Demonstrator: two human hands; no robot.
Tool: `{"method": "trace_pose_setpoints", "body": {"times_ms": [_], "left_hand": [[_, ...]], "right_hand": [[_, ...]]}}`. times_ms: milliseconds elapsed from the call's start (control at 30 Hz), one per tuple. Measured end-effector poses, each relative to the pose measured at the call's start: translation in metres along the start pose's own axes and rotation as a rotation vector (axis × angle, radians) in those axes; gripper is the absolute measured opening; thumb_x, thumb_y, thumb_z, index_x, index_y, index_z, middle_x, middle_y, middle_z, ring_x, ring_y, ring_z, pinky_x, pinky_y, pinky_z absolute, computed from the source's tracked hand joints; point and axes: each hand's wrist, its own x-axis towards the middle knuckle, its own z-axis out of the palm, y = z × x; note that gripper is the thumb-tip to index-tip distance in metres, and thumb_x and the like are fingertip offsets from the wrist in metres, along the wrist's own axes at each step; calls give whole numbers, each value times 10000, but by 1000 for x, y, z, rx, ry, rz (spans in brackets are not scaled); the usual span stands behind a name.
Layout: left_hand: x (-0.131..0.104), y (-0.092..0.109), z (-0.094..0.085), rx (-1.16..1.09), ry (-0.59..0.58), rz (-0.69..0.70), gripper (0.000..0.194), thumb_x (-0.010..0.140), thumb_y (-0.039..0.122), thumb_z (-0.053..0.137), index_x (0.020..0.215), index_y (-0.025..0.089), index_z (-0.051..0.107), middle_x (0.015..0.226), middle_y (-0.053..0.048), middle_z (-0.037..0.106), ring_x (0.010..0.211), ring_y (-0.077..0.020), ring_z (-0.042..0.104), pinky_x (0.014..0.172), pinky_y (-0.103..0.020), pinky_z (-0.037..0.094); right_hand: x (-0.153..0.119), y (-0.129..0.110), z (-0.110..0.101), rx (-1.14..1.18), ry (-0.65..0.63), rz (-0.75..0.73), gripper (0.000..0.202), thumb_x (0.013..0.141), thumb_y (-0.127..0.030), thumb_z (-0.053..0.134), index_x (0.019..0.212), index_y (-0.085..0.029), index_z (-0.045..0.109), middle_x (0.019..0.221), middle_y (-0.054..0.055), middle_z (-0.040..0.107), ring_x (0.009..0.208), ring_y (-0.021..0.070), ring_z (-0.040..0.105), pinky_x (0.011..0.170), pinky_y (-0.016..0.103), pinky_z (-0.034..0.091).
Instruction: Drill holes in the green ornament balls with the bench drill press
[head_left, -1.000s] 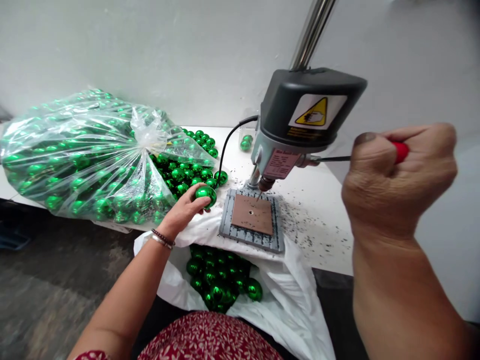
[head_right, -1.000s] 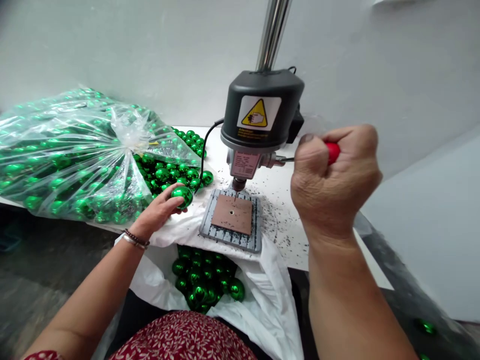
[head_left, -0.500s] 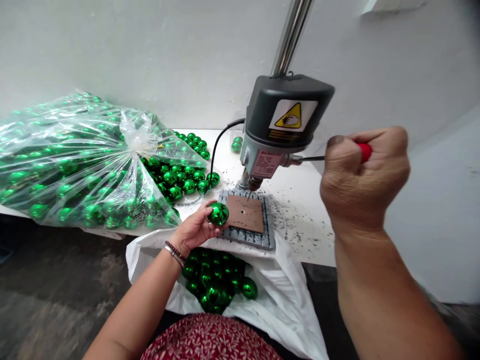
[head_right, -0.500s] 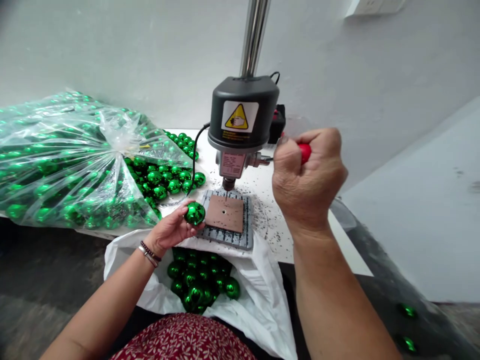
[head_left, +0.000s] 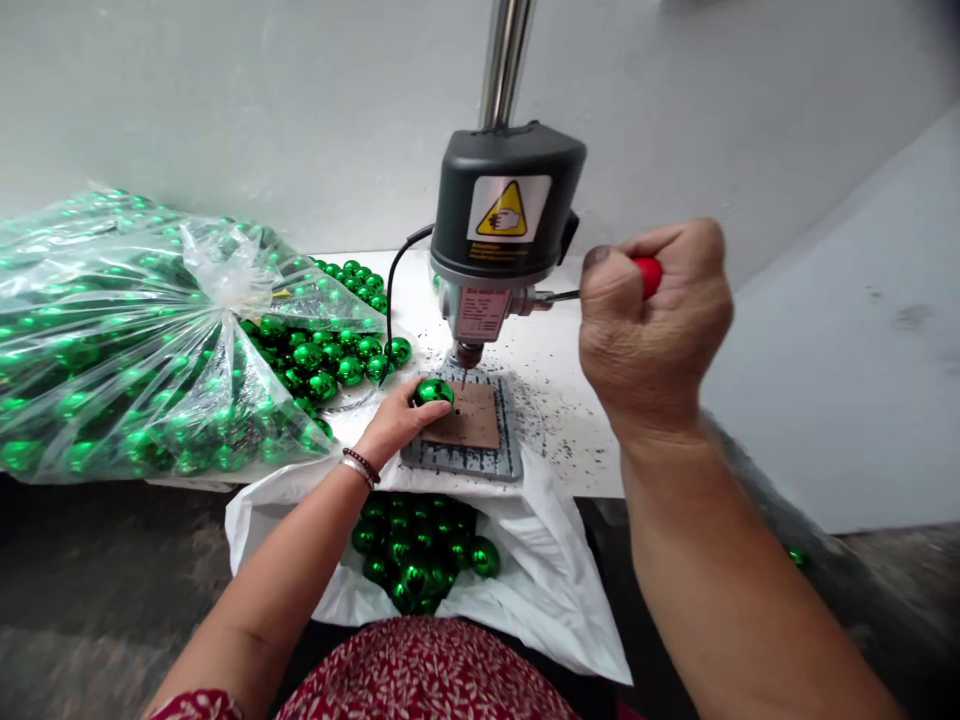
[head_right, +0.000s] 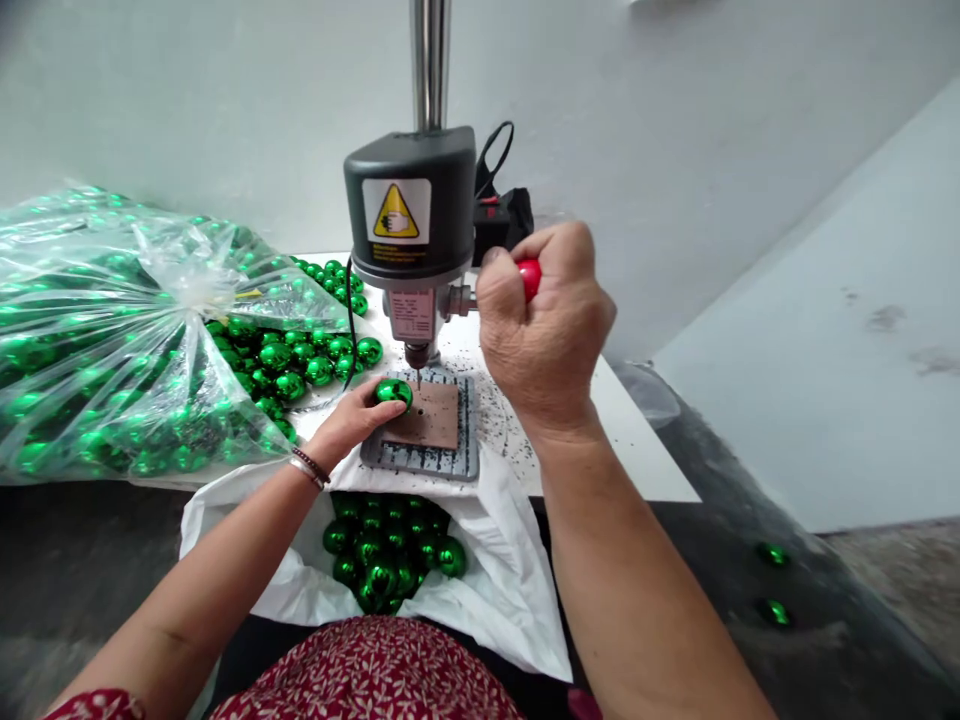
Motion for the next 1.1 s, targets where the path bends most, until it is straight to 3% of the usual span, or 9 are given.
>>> {"method": "trace_pose_setpoints", "body": {"times_ms": [333,567,833,1100], "left_hand": [[14,-5,13,180,29,-32,610,741,424,723,1296,192,624,1208,-82,698,1134,-269,618,1055,-406,431],[18,-6,17,208,35,-34,665,670,403,794,1303,276,632,1012,-17,734,962,-233,649,934,-364,495],[18,-11,23,159,59,-11,611,712,406,761,1291,256,635,1019,-22,722,957,-212,639,903,-329,495],[14,3,27,387,14,67,644,661,331,794,1284,267,646,1075,-49,714,1042,-267,601,944,-390,470]], "right_hand": [[0,0,-3,-30,-42,-6,200,908,-356,470,799,-188,465,697,-58,456,621,30,443,662,192,403],[0,-1,-4,-42,-57,5,190,910,-340,492,813,-182,452,707,-53,443,636,34,449,690,203,432],[1,-1,-4,-49,-90,14,185,924,-318,477,813,-191,401,703,-60,383,643,24,446,709,194,431],[0,-1,-5,-42,-78,2,193,906,-342,467,793,-191,428,690,-54,408,620,32,394,671,201,385]]}}
